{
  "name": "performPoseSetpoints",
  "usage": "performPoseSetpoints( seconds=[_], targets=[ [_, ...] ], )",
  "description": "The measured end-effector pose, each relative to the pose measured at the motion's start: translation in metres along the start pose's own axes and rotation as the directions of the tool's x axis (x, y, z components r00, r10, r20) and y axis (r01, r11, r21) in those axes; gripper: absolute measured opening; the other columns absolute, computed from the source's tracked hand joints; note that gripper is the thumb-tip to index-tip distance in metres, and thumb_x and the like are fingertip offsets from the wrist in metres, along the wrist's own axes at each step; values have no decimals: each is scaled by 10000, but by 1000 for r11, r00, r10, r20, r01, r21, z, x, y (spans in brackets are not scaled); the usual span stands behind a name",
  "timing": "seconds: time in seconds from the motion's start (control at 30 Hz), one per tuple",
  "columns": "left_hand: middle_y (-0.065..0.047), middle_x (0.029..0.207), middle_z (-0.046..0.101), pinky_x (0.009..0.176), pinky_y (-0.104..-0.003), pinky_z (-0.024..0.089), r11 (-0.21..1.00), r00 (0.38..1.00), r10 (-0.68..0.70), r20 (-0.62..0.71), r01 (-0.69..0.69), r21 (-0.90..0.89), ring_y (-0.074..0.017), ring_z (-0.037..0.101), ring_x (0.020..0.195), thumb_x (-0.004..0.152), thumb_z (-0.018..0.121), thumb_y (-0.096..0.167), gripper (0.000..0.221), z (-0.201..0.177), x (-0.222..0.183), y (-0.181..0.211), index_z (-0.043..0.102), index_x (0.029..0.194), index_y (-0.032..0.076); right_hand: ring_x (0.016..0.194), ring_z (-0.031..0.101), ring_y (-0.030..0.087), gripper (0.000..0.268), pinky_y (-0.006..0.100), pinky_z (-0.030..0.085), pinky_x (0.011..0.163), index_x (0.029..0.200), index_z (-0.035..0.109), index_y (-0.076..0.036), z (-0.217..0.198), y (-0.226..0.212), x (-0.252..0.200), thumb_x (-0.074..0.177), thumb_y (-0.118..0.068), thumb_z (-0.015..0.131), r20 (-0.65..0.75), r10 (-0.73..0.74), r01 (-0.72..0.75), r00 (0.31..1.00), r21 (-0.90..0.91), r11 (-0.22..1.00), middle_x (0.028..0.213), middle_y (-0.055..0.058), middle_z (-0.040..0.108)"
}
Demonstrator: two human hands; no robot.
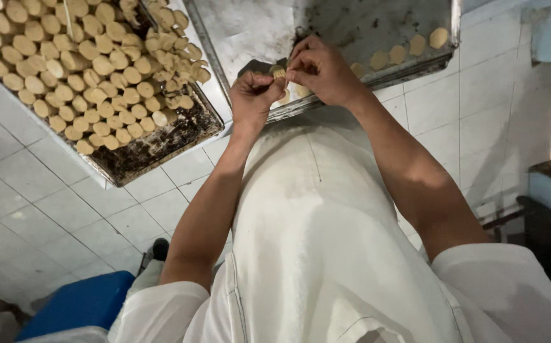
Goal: The person picks up circular pieces of dough from one tray and places them onto another tray by hand.
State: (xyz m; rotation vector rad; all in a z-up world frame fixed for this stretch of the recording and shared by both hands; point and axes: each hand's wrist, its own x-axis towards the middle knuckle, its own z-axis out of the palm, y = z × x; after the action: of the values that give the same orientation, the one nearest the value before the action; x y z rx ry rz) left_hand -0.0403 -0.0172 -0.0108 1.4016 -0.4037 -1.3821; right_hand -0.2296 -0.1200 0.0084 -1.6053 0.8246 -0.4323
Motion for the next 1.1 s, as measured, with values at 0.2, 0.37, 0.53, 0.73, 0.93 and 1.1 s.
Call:
performPoseSetpoints(
  seconds=[0.2,0.37,0.53,0.73,0.93,1.1],
  targets=[
    [-84,833,724,688,-267,611,1000,1000,-6,13,6,-2,-132,708,755,860,799,-27,186,21,12,-4,618,848,11,932,650,196,188,316,537,780,949,677,12,-17,27,-10,1017,-130,781,-166,-85,18,982,-372,928,1181,97,577],
    [-95,840,734,705,-243,556,984,1000,11,25,-15,178,-110,662,767,917,814,-22,140,26,15,-7,680,875,-23,919,627,225,326,350,505,757,859,677,-5,-28,30,-16,971,-226,888,-200,-83,-26,976,-490,871,1129,86,554],
    [-98,857,748,720,-257,589,999,995,38,91,-41,31,-116,704,782,879,789,-45,131,37,19,-17,663,863,-14,871,627,136,213,302,523,758,979,708,3,-34,16,-16,974,-172,830,-146,86,-93,985,-47,995,1149,64,591],
    [-105,903,758,772,-271,617,999,992,45,119,-48,22,-125,720,827,884,776,-57,109,44,21,-22,673,871,-23,958,663,155,150,301,560,824,966,725,-7,-44,16,-18,974,-113,831,-141,-88,70,986,-131,989,1169,82,601],
    [-122,948,770,806,-282,617,995,991,15,133,-28,92,-137,728,852,901,749,-63,49,51,24,-13,714,935,-53,971,661,176,220,329,577,824,975,702,1,-53,22,-21,955,-169,841,-164,-7,-17,986,-146,989,1145,82,587],
    [-120,1007,769,822,-283,612,998,980,-5,198,-7,58,-135,721,890,905,754,-55,57,59,28,-15,702,922,-43,953,648,178,192,347,558,793,931,685,-25,-59,33,-21,978,-150,824,-131,-4,-12,991,-117,993,1154,63,602]
  ],
)
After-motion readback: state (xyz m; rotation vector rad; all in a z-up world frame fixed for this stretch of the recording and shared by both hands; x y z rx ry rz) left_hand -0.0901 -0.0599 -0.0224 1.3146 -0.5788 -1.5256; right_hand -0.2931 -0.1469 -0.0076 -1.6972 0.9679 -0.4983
